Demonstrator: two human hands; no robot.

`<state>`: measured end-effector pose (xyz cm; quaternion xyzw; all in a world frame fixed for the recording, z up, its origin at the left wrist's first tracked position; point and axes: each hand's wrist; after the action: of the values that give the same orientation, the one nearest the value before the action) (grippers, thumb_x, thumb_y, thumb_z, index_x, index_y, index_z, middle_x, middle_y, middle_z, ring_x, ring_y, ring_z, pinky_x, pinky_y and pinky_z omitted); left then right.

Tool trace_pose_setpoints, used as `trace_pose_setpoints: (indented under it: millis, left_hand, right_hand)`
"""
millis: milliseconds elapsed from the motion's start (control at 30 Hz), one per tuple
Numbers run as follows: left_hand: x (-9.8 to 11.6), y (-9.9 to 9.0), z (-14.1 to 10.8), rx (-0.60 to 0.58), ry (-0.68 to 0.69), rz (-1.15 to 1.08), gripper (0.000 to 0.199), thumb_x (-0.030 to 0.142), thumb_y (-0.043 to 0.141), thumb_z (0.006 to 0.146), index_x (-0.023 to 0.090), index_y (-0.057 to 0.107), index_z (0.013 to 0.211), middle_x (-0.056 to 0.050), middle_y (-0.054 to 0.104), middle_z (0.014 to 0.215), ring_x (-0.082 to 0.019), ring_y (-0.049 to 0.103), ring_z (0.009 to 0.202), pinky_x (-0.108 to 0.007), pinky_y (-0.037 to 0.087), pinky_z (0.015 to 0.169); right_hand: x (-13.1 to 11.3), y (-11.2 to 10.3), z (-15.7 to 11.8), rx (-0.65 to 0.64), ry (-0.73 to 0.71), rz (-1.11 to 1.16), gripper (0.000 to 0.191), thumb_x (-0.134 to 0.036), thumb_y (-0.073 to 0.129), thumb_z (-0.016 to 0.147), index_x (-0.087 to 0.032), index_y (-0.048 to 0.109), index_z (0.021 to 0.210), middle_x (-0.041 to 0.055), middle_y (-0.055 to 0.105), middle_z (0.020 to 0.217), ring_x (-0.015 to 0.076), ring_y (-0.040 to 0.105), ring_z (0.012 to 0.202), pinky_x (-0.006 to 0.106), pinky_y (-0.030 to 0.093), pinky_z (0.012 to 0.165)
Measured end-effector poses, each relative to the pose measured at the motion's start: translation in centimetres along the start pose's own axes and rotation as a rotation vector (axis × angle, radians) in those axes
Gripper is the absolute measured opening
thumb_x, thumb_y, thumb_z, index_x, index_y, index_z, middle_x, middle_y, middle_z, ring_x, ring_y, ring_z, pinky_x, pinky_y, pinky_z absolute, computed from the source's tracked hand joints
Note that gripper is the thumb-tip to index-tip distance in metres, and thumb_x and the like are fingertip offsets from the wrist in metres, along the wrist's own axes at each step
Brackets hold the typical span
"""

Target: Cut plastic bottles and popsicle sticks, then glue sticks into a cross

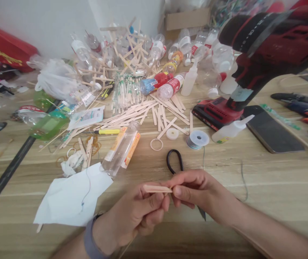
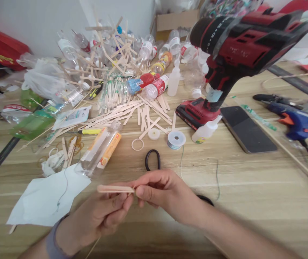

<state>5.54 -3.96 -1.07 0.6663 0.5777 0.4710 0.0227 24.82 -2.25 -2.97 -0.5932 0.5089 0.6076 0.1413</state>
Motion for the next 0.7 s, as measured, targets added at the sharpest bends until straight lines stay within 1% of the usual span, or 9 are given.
trace_pose_setpoints:
  millis: [133,200,233,333,367,433,533,600,700]
  left_hand:
    - [0.4,0.3,-0.3,0.014,-0.060,0.009,0.045,0.058,0.072,0.075,0.020,0.049,0.075,0.012,0.030,0.048,-0.004,0.012,0.039,-0.022,0.006,0.036]
    - [0.3,0.4,-0.3,0.037,-0.039,0.041,0.045,0.059,0.071,0.076,0.020,0.049,0.073,0.012,0.030,0.049,-0.004,0.012,0.040,-0.021,0.007,0.036]
    - [0.2,0.5,-0.3,0.062,0.000,0.077,0.045,0.060,0.069,0.077,0.020,0.049,0.073,0.012,0.030,0.049,-0.004,0.013,0.040,-0.021,0.008,0.037]
    - [-0.4,0.6,-0.1,0.179,0.186,0.243,0.045,0.063,0.059,0.084,0.020,0.049,0.073,0.011,0.031,0.048,-0.005,0.020,0.040,-0.021,0.015,0.039]
    - [-0.7,0.5,0.0,0.213,0.241,0.301,0.045,0.062,0.056,0.087,0.019,0.050,0.074,0.011,0.032,0.049,-0.005,0.023,0.041,-0.021,0.017,0.040]
    - [-1.1,0.3,0.0,0.251,0.298,0.393,0.042,0.057,0.050,0.092,0.018,0.052,0.077,0.010,0.034,0.049,-0.006,0.025,0.043,-0.022,0.019,0.042]
    - [-1.3,0.0,0.0,0.290,0.313,0.471,0.037,0.051,0.048,0.095,0.018,0.053,0.078,0.009,0.036,0.052,-0.007,0.027,0.047,-0.022,0.020,0.045]
    - [-1.2,0.0,0.0,0.300,0.308,0.474,0.036,0.050,0.049,0.095,0.018,0.053,0.078,0.009,0.037,0.053,-0.007,0.028,0.048,-0.022,0.020,0.045]
    - [-0.8,0.4,-0.2,0.250,0.226,0.339,0.039,0.055,0.054,0.090,0.019,0.052,0.076,0.010,0.034,0.050,-0.006,0.022,0.042,-0.021,0.016,0.040]
  right_hand:
    - [0.0,-0.3,-0.1,-0.077,-0.031,-0.031,0.020,-0.038,0.073,0.086,-0.020,0.076,0.094,0.0020,0.075,0.075,0.0123,0.066,0.068,0.025,0.052,0.065]
    - [0.0,-0.3,-0.1,-0.087,-0.044,-0.036,0.022,-0.039,0.072,0.087,-0.019,0.076,0.095,0.0031,0.076,0.078,0.0146,0.069,0.074,0.030,0.054,0.073]
    - [-0.1,-0.2,-0.1,-0.079,-0.058,-0.047,0.023,-0.040,0.071,0.087,-0.019,0.075,0.095,0.0035,0.076,0.079,0.0150,0.069,0.075,0.030,0.055,0.074]
    - [-0.1,0.3,0.0,-0.024,-0.128,-0.101,0.021,-0.039,0.071,0.087,-0.019,0.074,0.087,0.0021,0.074,0.075,0.0122,0.064,0.068,0.026,0.053,0.067]
    - [-0.1,0.4,0.0,-0.009,-0.143,-0.115,0.020,-0.038,0.070,0.087,-0.018,0.074,0.084,0.0010,0.072,0.073,0.0108,0.061,0.064,0.024,0.052,0.063]
    - [0.1,0.6,0.1,0.009,-0.140,-0.120,0.020,-0.037,0.070,0.088,-0.018,0.072,0.081,-0.0008,0.068,0.068,0.0082,0.054,0.056,0.019,0.045,0.052]
    - [0.5,0.6,0.2,0.021,-0.063,-0.110,0.025,-0.040,0.070,0.086,-0.017,0.070,0.080,-0.0026,0.062,0.061,0.0055,0.043,0.047,0.016,0.031,0.040]
    - [0.5,0.5,0.2,0.026,-0.021,-0.119,0.026,-0.041,0.070,0.087,-0.016,0.069,0.081,-0.0036,0.060,0.060,0.0046,0.038,0.044,0.016,0.028,0.039]
    - [0.0,0.5,0.1,-0.005,-0.037,-0.150,0.023,-0.038,0.068,0.089,-0.017,0.069,0.079,-0.0042,0.060,0.062,0.0044,0.035,0.045,0.016,0.025,0.039]
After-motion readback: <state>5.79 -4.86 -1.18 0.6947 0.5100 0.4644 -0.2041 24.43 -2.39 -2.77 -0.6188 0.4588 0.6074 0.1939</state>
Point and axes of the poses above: each hand's wrist, its own z-axis towards the middle knuckle, its own y-axis out of the palm, x = y × z
